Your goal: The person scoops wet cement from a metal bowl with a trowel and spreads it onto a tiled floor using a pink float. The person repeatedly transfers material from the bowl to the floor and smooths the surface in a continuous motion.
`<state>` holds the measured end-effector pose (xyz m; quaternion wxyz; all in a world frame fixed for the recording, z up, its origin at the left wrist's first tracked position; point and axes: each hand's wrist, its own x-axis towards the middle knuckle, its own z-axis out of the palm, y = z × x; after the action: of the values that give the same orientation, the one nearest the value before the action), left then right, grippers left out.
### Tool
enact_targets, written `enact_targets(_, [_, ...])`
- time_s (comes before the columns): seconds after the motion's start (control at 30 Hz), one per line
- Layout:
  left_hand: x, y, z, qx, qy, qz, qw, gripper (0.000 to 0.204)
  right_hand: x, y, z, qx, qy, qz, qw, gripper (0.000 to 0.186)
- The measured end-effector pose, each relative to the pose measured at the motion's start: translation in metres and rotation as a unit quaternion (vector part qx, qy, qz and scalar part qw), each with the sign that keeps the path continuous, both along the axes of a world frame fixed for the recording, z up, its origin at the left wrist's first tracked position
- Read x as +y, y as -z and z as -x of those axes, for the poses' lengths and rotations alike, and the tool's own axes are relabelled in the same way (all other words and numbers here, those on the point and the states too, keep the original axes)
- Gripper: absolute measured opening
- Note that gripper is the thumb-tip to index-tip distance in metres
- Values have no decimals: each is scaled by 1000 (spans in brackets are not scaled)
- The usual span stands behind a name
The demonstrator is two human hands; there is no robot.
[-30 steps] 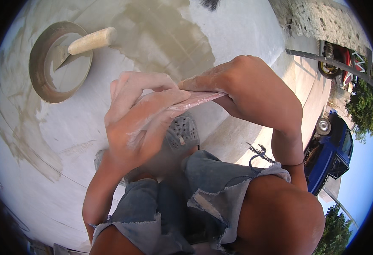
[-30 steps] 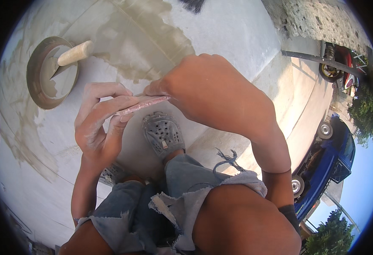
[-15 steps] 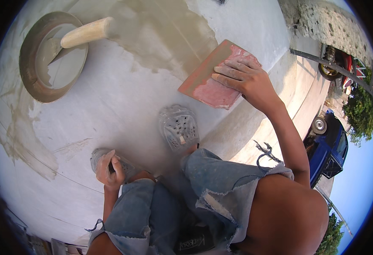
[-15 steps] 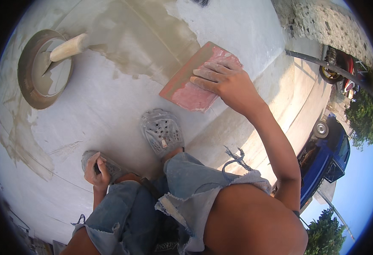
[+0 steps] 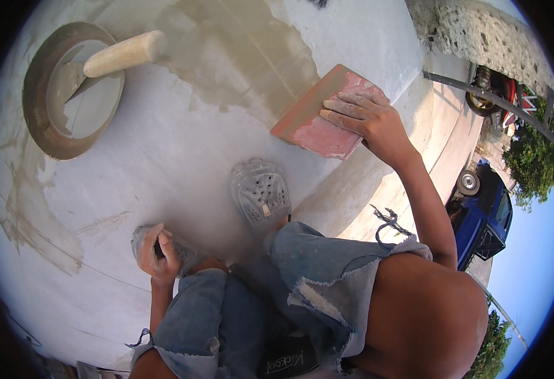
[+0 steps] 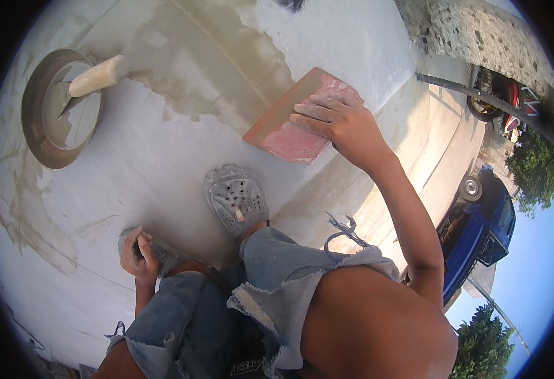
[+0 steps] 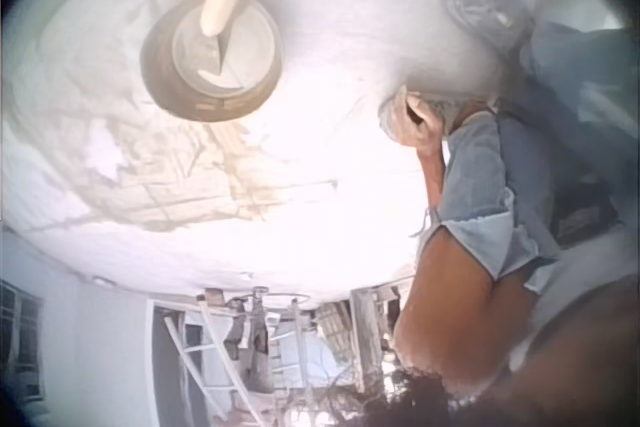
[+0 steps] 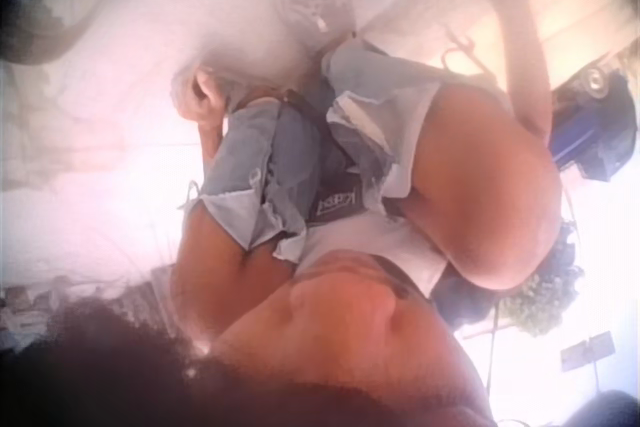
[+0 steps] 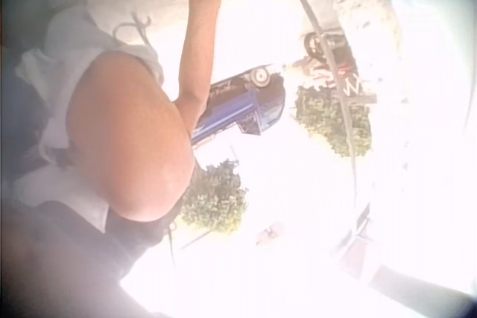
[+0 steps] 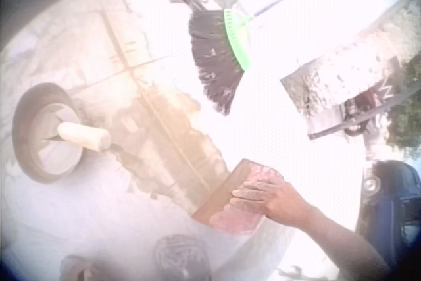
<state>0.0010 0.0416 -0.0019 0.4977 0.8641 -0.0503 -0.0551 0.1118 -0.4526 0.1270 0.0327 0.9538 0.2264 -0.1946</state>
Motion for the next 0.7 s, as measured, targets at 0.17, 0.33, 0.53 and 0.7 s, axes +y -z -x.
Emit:
enact_targets(0.17, [4, -1, 1, 6, 5, -14, 1000, 20, -27, -12, 27, 29, 59, 15, 998, 58])
enact_targets(0.33, [-2, 1, 1, 58, -26, -53, 997, 19, -7, -50, 19, 34, 294, -7, 955, 41])
enact_targets(0.53, [-7, 3, -6, 57, -29, -96, 993, 20, 24, -35, 13, 55, 529, -254, 808, 32])
enact_targets(0.7, [-10, 7, -9, 49, -44, -92, 994, 19, 26, -3, 22, 100, 577, -294, 756, 38])
